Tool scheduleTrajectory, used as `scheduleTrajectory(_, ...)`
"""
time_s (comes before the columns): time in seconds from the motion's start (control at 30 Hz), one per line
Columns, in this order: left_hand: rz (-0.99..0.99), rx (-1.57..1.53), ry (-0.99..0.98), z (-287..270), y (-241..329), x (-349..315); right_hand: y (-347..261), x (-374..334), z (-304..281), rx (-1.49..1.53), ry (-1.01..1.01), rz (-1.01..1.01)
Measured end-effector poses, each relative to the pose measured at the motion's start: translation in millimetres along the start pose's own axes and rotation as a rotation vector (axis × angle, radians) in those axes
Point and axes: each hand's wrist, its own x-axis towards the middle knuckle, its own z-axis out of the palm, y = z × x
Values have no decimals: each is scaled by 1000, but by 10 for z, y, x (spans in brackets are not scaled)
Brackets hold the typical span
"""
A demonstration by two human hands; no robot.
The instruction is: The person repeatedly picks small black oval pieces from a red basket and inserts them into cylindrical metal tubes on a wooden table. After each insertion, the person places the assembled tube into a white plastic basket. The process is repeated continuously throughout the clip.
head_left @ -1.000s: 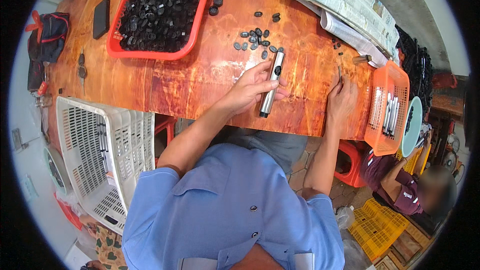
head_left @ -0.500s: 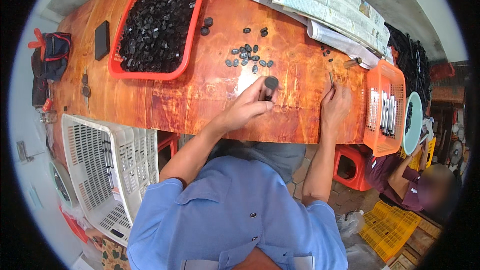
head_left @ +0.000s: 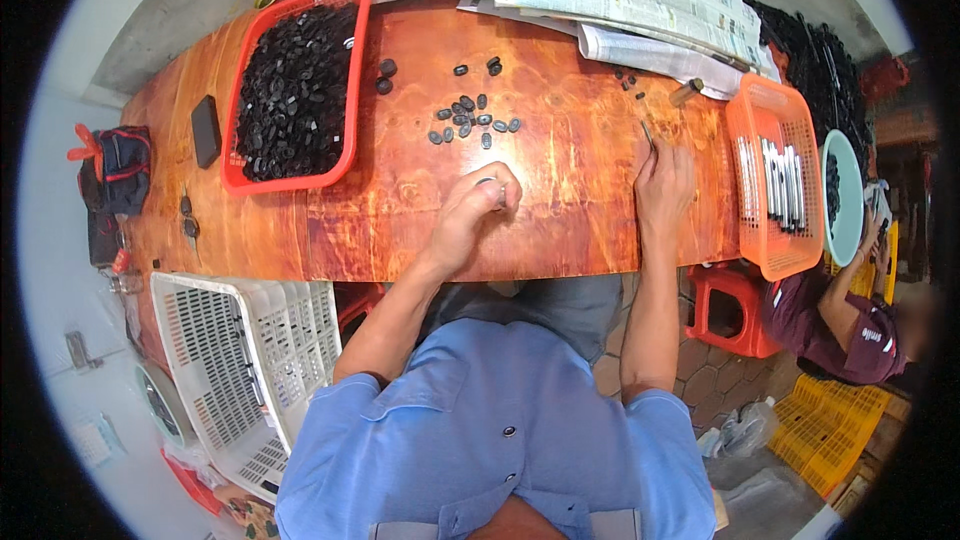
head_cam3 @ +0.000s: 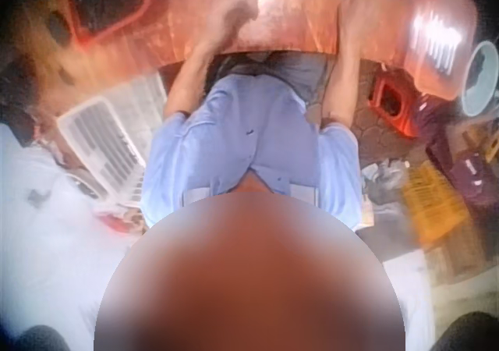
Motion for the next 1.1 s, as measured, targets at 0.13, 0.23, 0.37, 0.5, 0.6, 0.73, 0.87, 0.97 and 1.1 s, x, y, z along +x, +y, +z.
scheduleTrajectory(0.13,35,-63,6,-15,111,-13,-9,5,7,27,13,-2)
scheduleTrajectory(0.23,224,32,-89,143,555,-15,14,-6,-2,31,15,-1)
scheduleTrajectory(0.37,494,94,-222,423,845,-39,44,-17,5,34,18,22)
scheduleTrajectory(0.5,197,251,-29,-72,-36,115,-7,21,10,62,7,15)
scheduleTrajectory(0.6,105,119,-34,-82,1,167,9,-41,-18,48,-18,20)
scheduleTrajectory(0.73,-4,-326,54,81,113,222,10,17,10,74,-7,35)
scheduleTrajectory(0.87,-243,-632,59,111,64,215,22,-2,53,53,21,5)
scheduleTrajectory(0.97,-328,-795,33,105,-91,206,16,-12,34,36,-2,8)
scheduleTrajectory(1.1,-360,-860,-2,88,-236,150,-27,13,18,43,-9,13)
